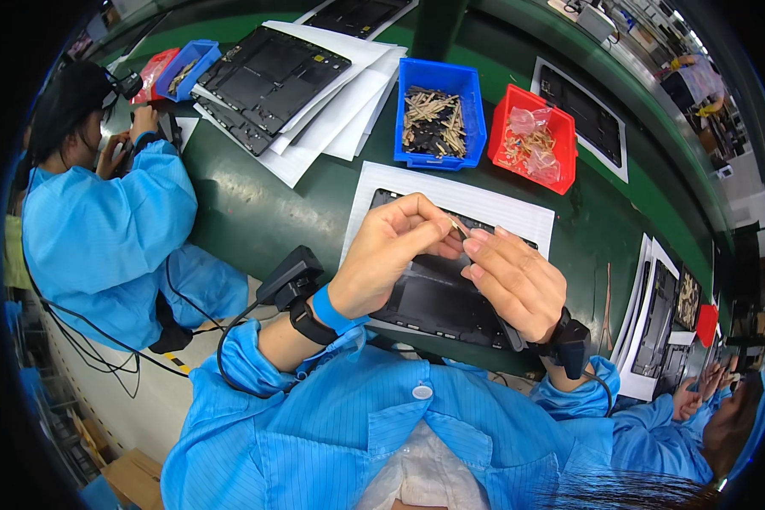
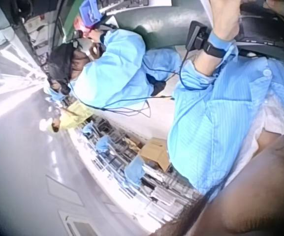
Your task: The person assembles tablets by installing internal components into a tablet chassis and connecting ribbon cables, using a stylus and their hands.
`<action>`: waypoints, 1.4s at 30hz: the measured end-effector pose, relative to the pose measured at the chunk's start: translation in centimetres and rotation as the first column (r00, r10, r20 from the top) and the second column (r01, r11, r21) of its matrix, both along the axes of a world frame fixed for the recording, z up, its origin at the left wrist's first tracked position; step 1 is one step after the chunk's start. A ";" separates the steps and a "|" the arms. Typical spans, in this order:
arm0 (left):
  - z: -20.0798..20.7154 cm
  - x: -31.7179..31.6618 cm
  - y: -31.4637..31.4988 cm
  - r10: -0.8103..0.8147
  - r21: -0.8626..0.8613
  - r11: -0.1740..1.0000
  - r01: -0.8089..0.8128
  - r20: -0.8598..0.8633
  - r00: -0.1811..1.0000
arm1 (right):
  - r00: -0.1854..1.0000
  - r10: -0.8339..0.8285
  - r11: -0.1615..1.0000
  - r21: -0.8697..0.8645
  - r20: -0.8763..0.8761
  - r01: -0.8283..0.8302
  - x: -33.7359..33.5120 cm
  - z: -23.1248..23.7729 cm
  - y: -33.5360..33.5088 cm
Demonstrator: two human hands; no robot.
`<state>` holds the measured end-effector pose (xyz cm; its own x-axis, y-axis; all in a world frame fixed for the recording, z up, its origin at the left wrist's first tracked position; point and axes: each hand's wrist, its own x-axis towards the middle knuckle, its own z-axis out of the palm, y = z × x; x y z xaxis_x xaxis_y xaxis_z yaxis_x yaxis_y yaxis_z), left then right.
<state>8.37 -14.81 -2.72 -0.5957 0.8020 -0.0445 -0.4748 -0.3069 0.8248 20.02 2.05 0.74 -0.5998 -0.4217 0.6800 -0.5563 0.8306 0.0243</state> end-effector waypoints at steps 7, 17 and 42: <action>-0.4 0.1 -0.2 0.012 0.017 1.000 -0.013 0.041 0.999 | 1.000 -0.008 1.000 -0.014 0.003 0.008 -0.1 -0.5 -0.1; -1.3 -4.1 -4.1 -0.071 -0.103 0.832 -0.545 -0.994 0.080 | 0.906 -0.101 0.588 -0.710 0.410 0.387 -2.6 -3.1 -1.4; -2.6 -4.0 -3.8 -0.331 -0.166 0.764 -0.624 -0.930 -0.158 | 0.858 -0.089 0.515 -0.714 0.506 0.474 -5.9 -6.4 -2.7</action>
<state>4.36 -18.62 -5.35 -0.4399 0.7854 0.4356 0.8980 0.3796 0.2225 14.10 -0.67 -5.67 -0.8483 0.4164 0.3271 -0.0883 0.4979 -0.8627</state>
